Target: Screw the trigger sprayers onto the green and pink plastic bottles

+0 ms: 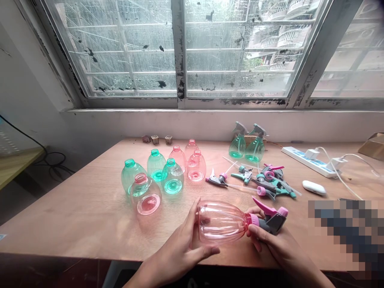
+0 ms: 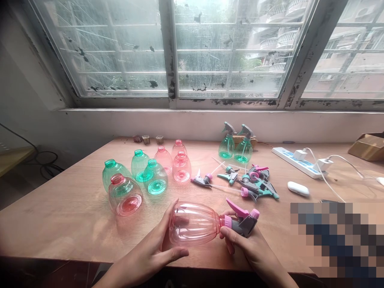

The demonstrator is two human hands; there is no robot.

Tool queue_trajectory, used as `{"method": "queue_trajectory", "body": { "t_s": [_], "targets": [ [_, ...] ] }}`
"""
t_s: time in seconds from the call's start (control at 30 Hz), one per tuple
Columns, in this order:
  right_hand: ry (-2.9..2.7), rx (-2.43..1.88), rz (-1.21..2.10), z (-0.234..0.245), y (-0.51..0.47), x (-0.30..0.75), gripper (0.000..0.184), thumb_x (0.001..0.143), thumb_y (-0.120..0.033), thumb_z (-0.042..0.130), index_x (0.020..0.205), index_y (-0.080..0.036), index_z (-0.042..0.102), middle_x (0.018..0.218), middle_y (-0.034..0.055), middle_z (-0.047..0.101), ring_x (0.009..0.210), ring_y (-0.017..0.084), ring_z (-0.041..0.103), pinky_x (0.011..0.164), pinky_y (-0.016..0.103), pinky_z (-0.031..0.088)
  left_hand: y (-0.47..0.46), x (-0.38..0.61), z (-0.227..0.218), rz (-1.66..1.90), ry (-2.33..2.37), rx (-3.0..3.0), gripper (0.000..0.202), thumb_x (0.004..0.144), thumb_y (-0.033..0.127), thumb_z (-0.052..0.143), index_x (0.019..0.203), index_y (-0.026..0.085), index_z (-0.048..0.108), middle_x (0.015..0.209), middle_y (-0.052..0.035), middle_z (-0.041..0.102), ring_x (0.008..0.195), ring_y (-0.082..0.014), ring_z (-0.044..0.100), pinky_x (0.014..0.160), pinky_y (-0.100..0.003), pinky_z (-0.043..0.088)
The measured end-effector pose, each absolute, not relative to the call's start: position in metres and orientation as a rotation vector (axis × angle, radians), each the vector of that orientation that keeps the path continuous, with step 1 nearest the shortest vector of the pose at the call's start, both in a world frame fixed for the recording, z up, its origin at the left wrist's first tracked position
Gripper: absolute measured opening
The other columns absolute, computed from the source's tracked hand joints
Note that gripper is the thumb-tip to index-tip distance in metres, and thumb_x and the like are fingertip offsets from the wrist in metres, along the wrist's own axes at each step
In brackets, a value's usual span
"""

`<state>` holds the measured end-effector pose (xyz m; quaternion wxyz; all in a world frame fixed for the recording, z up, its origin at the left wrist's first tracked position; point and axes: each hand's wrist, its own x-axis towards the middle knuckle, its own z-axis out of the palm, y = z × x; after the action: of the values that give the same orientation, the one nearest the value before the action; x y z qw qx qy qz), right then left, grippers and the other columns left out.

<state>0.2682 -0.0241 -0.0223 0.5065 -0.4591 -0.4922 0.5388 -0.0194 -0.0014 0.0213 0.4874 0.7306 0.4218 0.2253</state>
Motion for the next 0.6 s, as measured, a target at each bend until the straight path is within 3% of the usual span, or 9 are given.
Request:
{"method": "queue_trajectory", "body": {
  "t_s": [0.4, 0.6],
  "targets": [
    [-1.149, -1.108, 1.305, -0.0215, -0.0266, 0.2679, 0.041, 0.092, -0.052, 0.078, 0.113, -0.021, 0.064, 0.059, -0.0037, 0.063, 0.056, 0.018, 0.052, 0.063, 0.033, 0.041, -0.0014, -0.018, 0.0229, 0.539, 1.016, 1.773, 0.112, 0.091, 0.044, 0.076, 0.171, 0.015, 0.003, 0.176, -0.0168, 0.024, 0.16, -0.0354, 0.027, 0.131, -0.045, 0.024],
    [-1.187, -1.109, 1.296, -0.025, -0.0247, 0.2704, 0.041, 0.093, -0.053, 0.076, 0.114, -0.021, 0.062, 0.056, -0.0043, 0.062, 0.057, 0.019, 0.052, 0.065, 0.035, 0.042, -0.0017, -0.0171, 0.0229, 0.545, 1.018, 1.782, 0.112, 0.092, 0.045, 0.076, 0.171, 0.014, 0.003, 0.168, -0.0182, 0.041, 0.158, -0.036, 0.032, 0.13, -0.046, 0.027]
  ]
}}
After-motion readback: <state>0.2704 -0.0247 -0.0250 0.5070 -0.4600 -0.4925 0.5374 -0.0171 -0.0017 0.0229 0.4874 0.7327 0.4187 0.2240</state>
